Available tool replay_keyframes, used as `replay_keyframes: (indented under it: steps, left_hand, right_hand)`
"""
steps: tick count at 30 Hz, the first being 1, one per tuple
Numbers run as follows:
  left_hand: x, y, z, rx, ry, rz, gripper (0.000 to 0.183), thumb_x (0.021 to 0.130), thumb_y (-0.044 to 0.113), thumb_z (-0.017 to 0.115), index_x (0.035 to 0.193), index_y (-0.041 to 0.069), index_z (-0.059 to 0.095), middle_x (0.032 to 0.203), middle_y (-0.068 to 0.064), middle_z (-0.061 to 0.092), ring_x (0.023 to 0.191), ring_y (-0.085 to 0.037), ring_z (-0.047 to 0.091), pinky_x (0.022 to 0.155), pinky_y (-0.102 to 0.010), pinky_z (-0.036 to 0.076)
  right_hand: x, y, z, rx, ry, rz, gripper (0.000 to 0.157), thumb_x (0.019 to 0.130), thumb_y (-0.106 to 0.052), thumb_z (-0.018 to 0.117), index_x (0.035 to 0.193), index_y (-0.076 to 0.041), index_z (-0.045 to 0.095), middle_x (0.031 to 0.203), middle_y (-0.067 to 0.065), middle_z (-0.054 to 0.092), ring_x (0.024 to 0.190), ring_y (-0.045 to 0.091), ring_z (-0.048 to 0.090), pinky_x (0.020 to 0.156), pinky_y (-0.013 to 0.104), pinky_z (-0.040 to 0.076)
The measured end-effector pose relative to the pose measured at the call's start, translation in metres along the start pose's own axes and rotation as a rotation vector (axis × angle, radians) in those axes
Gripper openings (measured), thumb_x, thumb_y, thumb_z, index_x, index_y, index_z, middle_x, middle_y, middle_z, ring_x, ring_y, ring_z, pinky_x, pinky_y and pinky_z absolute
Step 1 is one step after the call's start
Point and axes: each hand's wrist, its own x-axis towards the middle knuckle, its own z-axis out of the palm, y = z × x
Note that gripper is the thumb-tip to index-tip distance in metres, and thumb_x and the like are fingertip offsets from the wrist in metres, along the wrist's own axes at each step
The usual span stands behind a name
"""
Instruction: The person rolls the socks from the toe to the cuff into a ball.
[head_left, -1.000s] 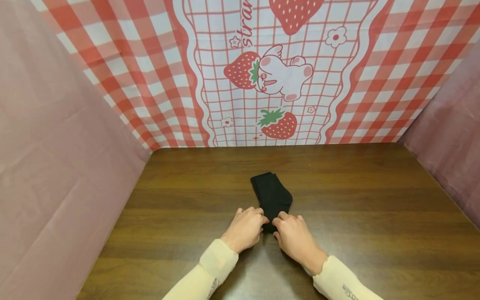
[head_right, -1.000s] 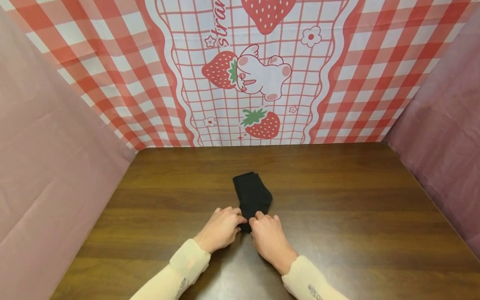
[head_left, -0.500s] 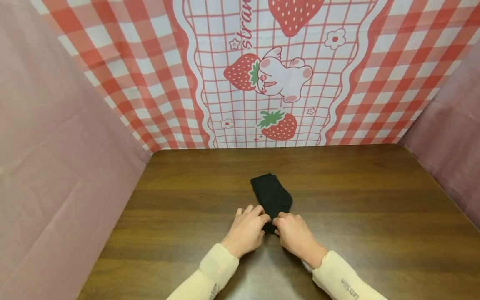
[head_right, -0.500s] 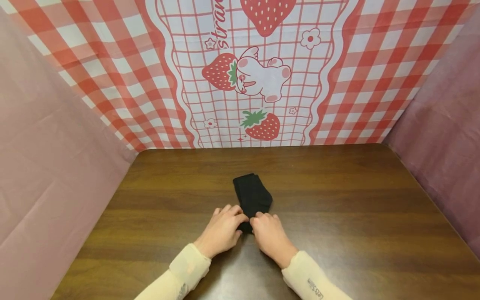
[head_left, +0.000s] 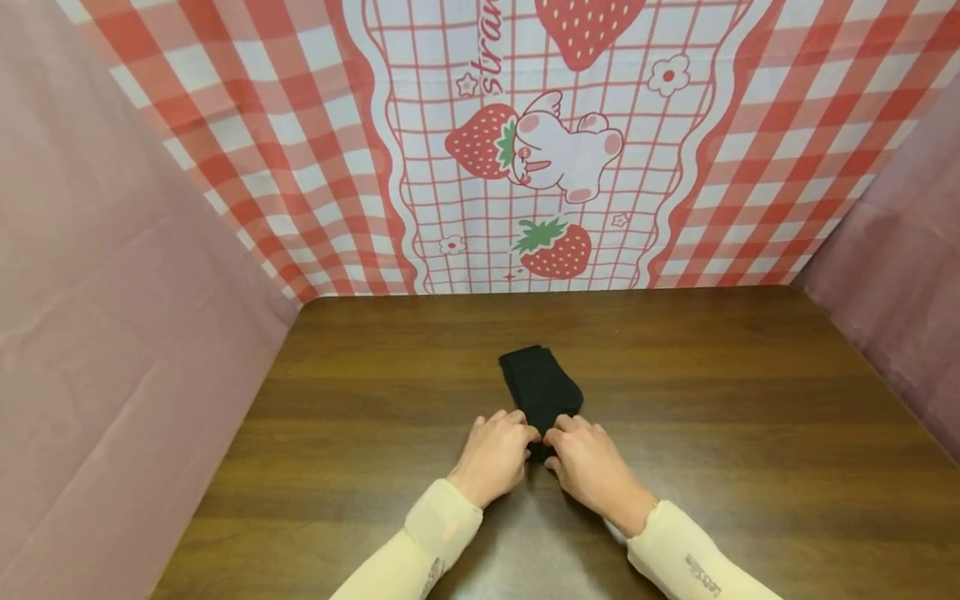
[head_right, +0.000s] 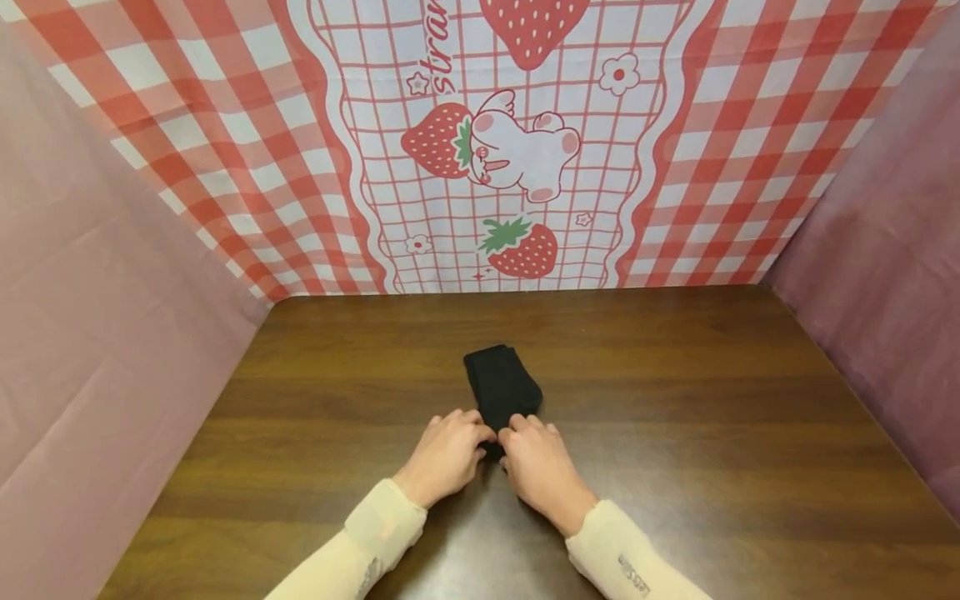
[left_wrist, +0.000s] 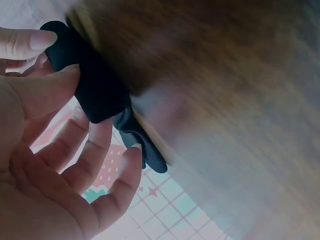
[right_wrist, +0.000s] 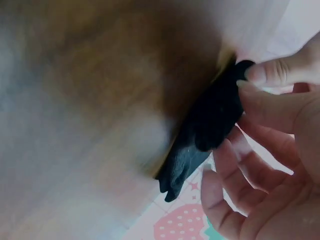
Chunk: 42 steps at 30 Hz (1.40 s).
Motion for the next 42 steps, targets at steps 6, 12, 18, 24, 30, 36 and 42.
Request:
replay_keyframes:
  steps: [6,12,18,24,30,36,42]
  left_hand:
    - [0.0004,0.0015,0.0000,0.007,0.003,-0.001,0.013,0.078,0.015,0.069,0.088,0.023,0.071,0.078,0.005,0.054,0.067,-0.014,0.049,0.052,-0.028,0.029]
    - [-0.0009,0.0063,-0.0028,0.034,0.007,0.034,0.012,0.077,0.019,0.069,0.089,0.020,0.069,0.082,0.004,0.053,0.070,-0.014,0.048,0.055,-0.030,0.030]
    - [-0.0017,0.0064,-0.0023,0.054,0.025,0.045,0.017,0.073,0.020,0.073,0.090,0.020,0.068,0.084,0.005,0.054,0.074,-0.014,0.049,0.058,-0.030,0.032]
    - [-0.0035,0.0064,-0.0004,0.052,-0.002,0.038,0.015,0.072,0.016,0.072,0.087,0.019,0.067,0.080,0.006,0.054,0.070,-0.013,0.050,0.055,-0.028,0.030]
    - [-0.0037,0.0087,0.0004,0.046,0.015,0.041,0.012,0.071,0.015,0.073,0.080,0.020,0.068,0.074,0.006,0.053,0.066,-0.012,0.050,0.053,-0.027,0.028]
    - [-0.0045,0.0089,0.0000,0.019,-0.008,0.031,0.012,0.071,0.016,0.074,0.081,0.021,0.069,0.075,0.007,0.055,0.066,-0.012,0.050,0.055,-0.027,0.029]
    - [-0.0048,0.0056,-0.0012,0.003,-0.024,0.014,0.014,0.072,0.016,0.074,0.083,0.023,0.070,0.077,0.007,0.055,0.067,-0.012,0.051,0.056,-0.028,0.030]
  right_hand:
    - [0.0009,-0.0010,0.0007,-0.030,0.031,-0.026,0.018,0.065,-0.010,0.079,0.074,-0.010,0.063,0.073,-0.001,0.050,0.067,0.019,0.050,0.055,0.032,0.037]
    - [0.0013,0.0011,-0.0014,-0.036,0.011,-0.016,0.016,0.065,-0.007,0.077,0.070,-0.012,0.063,0.069,-0.003,0.049,0.064,0.017,0.050,0.053,0.029,0.034]
    - [0.0049,0.0038,-0.0020,-0.012,-0.012,0.000,0.015,0.067,-0.005,0.076,0.068,-0.011,0.063,0.065,-0.003,0.048,0.060,0.017,0.050,0.052,0.030,0.036]
    - [0.0056,0.0044,-0.0032,0.041,-0.051,-0.020,0.023,0.067,-0.001,0.074,0.061,-0.014,0.056,0.059,-0.004,0.043,0.054,0.011,0.046,0.050,0.029,0.038]
    - [0.0036,0.0048,-0.0061,0.056,-0.065,-0.019,0.024,0.066,0.000,0.073,0.060,-0.014,0.055,0.060,-0.005,0.043,0.054,0.009,0.045,0.049,0.029,0.039]
    - [0.0018,0.0051,-0.0076,0.058,-0.064,-0.034,0.022,0.066,-0.002,0.075,0.061,-0.014,0.057,0.061,-0.006,0.044,0.054,0.008,0.046,0.049,0.028,0.040]
    - [0.0028,0.0024,-0.0084,0.036,-0.055,-0.038,0.019,0.066,-0.008,0.077,0.065,-0.013,0.060,0.064,-0.005,0.046,0.056,0.011,0.049,0.051,0.031,0.041]
